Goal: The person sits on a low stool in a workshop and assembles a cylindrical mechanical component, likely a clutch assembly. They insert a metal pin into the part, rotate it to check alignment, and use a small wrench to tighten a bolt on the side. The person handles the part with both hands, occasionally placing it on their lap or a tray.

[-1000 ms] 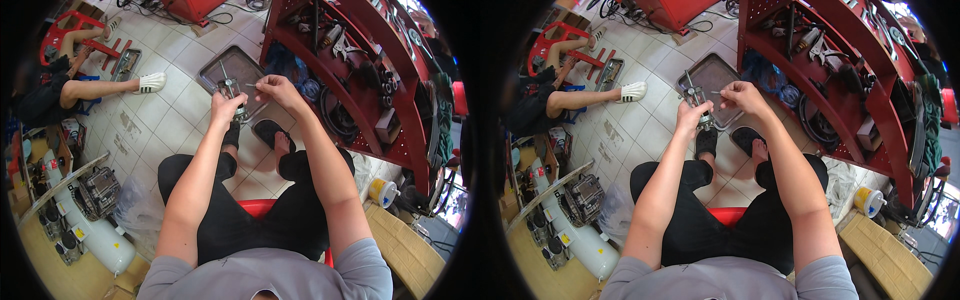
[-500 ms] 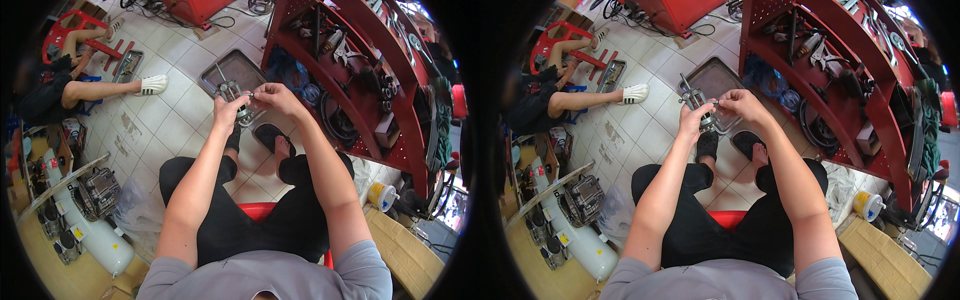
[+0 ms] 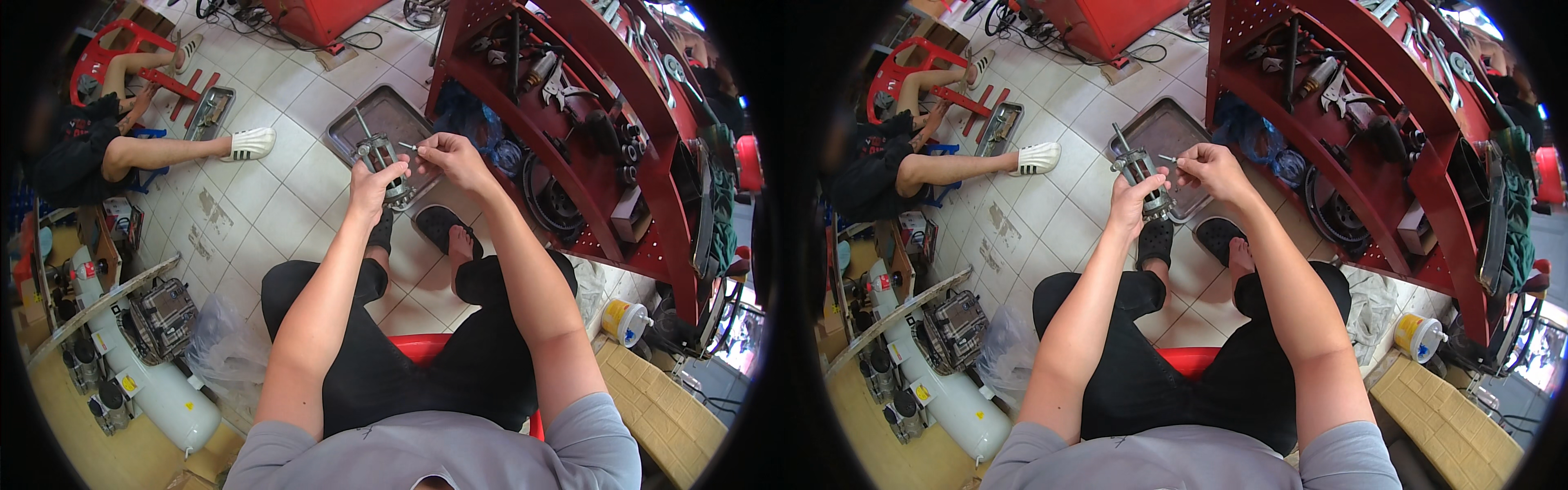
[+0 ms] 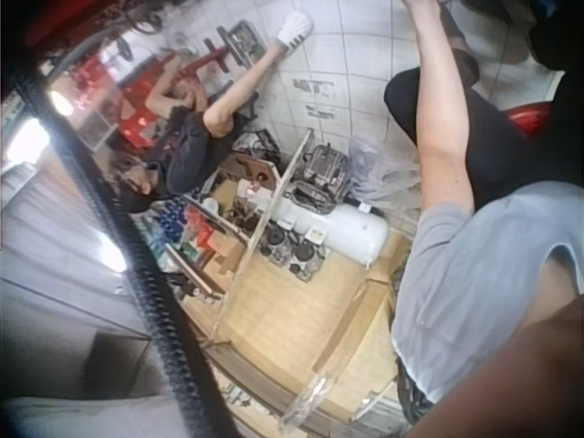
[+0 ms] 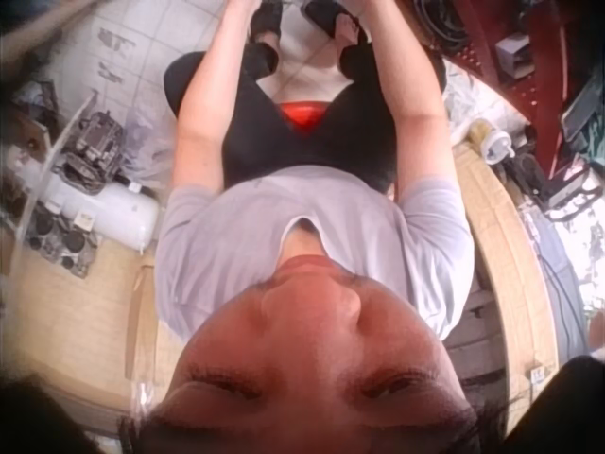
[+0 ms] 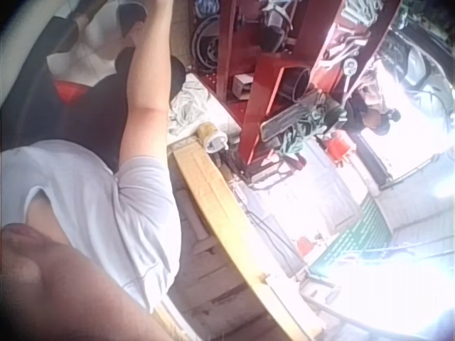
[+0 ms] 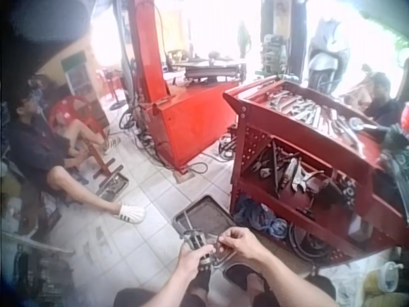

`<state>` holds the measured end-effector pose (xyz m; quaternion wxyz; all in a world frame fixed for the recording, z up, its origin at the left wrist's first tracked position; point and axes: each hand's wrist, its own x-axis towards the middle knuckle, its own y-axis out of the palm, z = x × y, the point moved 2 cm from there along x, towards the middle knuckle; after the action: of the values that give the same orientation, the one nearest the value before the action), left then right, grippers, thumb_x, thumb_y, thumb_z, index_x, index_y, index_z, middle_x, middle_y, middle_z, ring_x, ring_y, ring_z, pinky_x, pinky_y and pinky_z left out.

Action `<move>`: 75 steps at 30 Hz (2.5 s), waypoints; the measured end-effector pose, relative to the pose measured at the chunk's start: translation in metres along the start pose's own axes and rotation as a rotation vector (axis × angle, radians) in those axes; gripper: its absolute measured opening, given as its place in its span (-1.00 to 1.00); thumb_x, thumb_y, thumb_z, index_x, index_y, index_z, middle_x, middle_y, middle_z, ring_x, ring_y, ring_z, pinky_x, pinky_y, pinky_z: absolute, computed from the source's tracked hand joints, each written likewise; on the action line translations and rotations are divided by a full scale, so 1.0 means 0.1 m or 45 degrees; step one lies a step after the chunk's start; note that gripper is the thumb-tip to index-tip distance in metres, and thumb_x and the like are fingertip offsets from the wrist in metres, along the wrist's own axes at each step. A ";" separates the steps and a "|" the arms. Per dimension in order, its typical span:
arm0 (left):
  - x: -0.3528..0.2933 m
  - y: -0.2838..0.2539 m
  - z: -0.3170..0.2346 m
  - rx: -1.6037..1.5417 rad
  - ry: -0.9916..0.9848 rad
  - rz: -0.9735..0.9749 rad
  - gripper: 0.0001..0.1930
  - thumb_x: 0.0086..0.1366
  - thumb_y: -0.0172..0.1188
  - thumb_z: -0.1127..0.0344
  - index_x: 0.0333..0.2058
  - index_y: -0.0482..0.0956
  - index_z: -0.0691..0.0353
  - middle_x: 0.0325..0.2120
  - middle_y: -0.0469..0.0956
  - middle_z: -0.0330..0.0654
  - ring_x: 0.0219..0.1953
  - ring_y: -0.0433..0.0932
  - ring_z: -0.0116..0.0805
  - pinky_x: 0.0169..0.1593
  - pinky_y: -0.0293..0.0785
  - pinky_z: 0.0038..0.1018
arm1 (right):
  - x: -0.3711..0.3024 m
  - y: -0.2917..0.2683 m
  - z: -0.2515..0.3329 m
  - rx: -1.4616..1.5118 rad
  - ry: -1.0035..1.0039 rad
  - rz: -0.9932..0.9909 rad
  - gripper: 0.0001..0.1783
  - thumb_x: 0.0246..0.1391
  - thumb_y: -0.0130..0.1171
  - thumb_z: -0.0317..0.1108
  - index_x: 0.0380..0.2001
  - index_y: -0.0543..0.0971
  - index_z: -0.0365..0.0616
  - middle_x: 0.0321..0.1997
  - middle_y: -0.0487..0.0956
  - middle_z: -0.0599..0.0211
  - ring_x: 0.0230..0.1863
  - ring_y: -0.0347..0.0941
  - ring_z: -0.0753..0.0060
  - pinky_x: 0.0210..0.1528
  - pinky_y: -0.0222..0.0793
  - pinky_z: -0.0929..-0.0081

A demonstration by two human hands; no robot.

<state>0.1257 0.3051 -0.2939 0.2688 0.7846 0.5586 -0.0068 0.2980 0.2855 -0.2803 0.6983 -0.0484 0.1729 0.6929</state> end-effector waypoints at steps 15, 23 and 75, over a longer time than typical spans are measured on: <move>-0.01 0.03 0.01 -0.234 -0.034 0.044 -0.65 0.08 0.24 0.45 -0.14 0.39 0.29 -0.18 0.50 -0.08 -0.36 0.56 -0.40 -0.32 0.57 -0.42 | 0.02 0.00 0.00 -0.082 -0.093 -0.022 -0.85 0.06 0.18 -0.38 -0.38 0.48 -0.24 -0.46 0.55 0.36 -0.46 0.49 0.59 -0.44 0.35 0.64; 0.01 -0.03 0.05 -0.322 -0.115 -0.038 -0.68 0.08 0.24 0.43 -0.18 0.38 0.30 -0.16 0.49 -0.09 -0.37 0.56 -0.38 -0.32 0.58 -0.41 | 0.02 0.00 0.02 -0.279 -0.170 -0.144 -0.85 0.02 0.18 -0.42 -0.41 0.47 -0.29 -0.48 0.54 0.35 -0.45 0.50 0.57 -0.42 0.40 0.58; -0.05 0.08 0.01 -0.323 -0.056 0.073 -0.62 0.06 0.24 0.44 -0.14 0.35 0.31 -0.17 0.49 -0.10 -0.37 0.55 -0.37 -0.30 0.57 -0.41 | 0.06 -0.01 -0.06 -0.234 -0.154 -0.113 -0.84 -0.13 0.17 -0.41 -0.59 0.41 -0.24 -0.62 0.50 0.33 -0.60 0.41 0.58 -0.52 0.36 0.59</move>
<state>0.1307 0.2988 -0.2899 0.3780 0.7598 0.5262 0.0545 0.2975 0.2890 -0.2875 0.7301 -0.0779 0.0638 0.6759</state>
